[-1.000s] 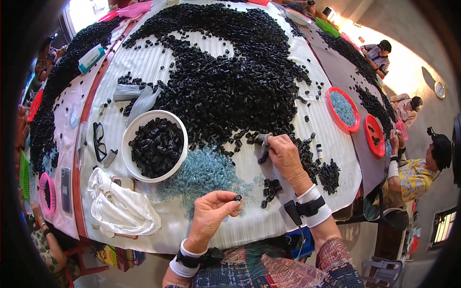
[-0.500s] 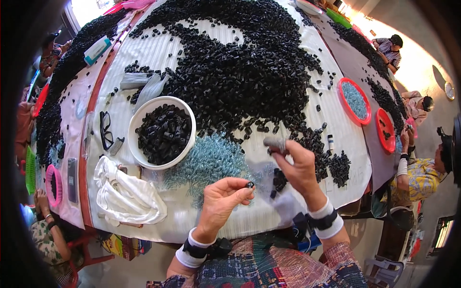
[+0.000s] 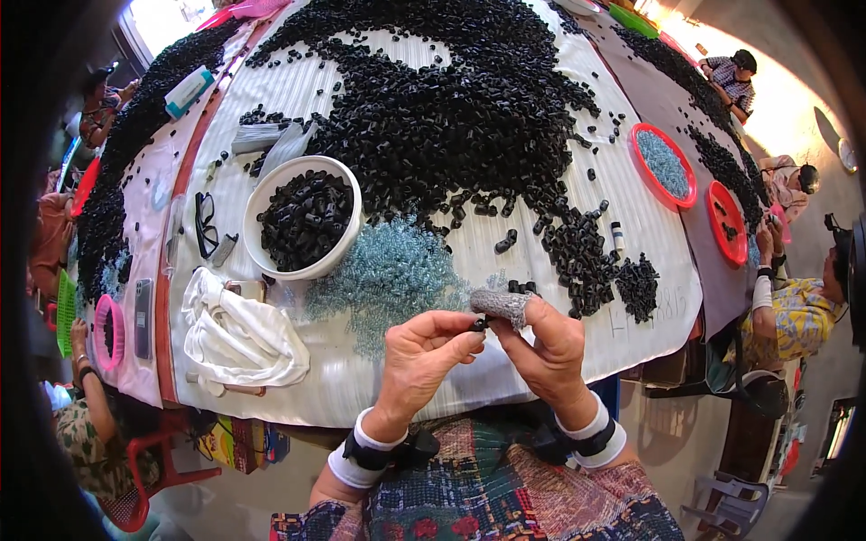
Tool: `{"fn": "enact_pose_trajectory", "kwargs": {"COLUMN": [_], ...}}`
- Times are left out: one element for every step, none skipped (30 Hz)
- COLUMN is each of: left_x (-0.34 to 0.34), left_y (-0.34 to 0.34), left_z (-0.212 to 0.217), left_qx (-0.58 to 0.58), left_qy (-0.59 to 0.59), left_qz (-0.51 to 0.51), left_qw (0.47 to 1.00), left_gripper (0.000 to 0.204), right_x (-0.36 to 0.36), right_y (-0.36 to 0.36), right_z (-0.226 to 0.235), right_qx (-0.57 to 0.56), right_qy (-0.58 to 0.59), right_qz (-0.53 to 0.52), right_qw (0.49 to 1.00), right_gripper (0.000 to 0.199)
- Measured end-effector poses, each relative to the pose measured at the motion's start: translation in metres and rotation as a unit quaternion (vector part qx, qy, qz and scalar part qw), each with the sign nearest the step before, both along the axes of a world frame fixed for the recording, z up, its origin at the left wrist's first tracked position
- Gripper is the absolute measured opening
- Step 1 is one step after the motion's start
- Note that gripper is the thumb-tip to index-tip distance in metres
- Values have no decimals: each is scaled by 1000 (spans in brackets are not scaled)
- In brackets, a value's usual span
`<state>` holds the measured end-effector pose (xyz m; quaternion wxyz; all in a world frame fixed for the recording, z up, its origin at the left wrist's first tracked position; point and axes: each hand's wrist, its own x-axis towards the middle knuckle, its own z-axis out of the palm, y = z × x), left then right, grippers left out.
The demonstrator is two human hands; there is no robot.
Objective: Sort and check small shoe manufacturing components at a shared factory assembly table.
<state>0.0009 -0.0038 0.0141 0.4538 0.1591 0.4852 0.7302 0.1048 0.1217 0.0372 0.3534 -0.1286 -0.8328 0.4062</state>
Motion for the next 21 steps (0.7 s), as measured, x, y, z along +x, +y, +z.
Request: {"fn": "enact_pose_trajectory", "kwargs": {"left_x": [1, 2, 2, 3, 4, 4, 5, 5, 5, 6, 6, 7, 7, 7, 7, 8, 8, 8, 8, 9, 9], "left_y": [-1, -2, -3, -3, -4, -4, -4, -4, -4, -4, -4, -4, -4, -3, -3, -3, -3, -2, -2, -2, -3], "left_z": [0, 0, 0, 0, 1, 1, 1, 1, 1, 2, 3, 2, 1, 1, 0, 0, -1, -1, -2, -4, -5], "left_qx": [-1, -1, -2, -2, -6, -10, -10, -11, -12, -12, -12, -11, -12, -10, -10, -11, -12, -12, -13, -15, -17], "left_qy": [1, 3, 4, 5, 13, 22, 22, 23, 24, 25, 24, 22, 22, 25, 29, 29, 30, 31, 32, 43, 54], "left_qz": [0, 1, 1, 1, -1, -3, -3, -3, -3, -2, 1, 3, 3, 5, 6, 6, 8, 9, 9, 8, 8], "left_qw": [1000, 1000, 1000, 1000, 1000, 1000, 1000, 1000, 1000, 1000, 1000, 1000, 1000, 1000, 1000, 1000, 999, 999, 999, 999, 998], "left_gripper": [21, 21, 21, 21, 21, 21, 21, 22, 22, 22, 22, 22, 22, 22, 21, 21, 21, 20, 20, 20, 20], "right_x": [1, 1, 2, 2, 4, 8, 10, 10, 10, 10, 10, 9, 9, 9, 9, 9, 10, 11, 12, 12, 13], "right_y": [-1, -3, -4, -5, -4, -3, -3, -3, -4, -4, -5, -7, -9, -9, -9, -9, -9, -9, -9, -9, -10], "right_z": [0, 0, 1, 2, 1, 0, -1, -1, -2, -2, -2, -2, -2, -3, -6, -8, -9, -10, -10, -10, -10], "right_qx": [5, 5, 2, 0, 0, 9, 18, 17, 22, 26, 25, 23, 20, 19, 21, 23, 21, 37, 52, 51, 61], "right_qy": [3, 4, 1, -3, -3, -24, -45, -45, -44, -44, -43, -41, -38, -38, -37, -36, -36, -43, -51, -50, -48], "right_qz": [-3, -3, -6, -8, -8, -4, 0, 1, -5, -10, -9, -17, -26, -26, -29, -33, -33, -32, -31, -31, -30], "right_qw": [1000, 1000, 1000, 1000, 1000, 1000, 999, 999, 999, 999, 999, 999, 999, 999, 999, 999, 999, 998, 997, 997, 997], "right_gripper": [20, 20, 20, 20, 20, 23, 26, 26, 25, 24, 24, 24, 24, 24, 24, 24, 24, 24, 23, 23, 23]}}
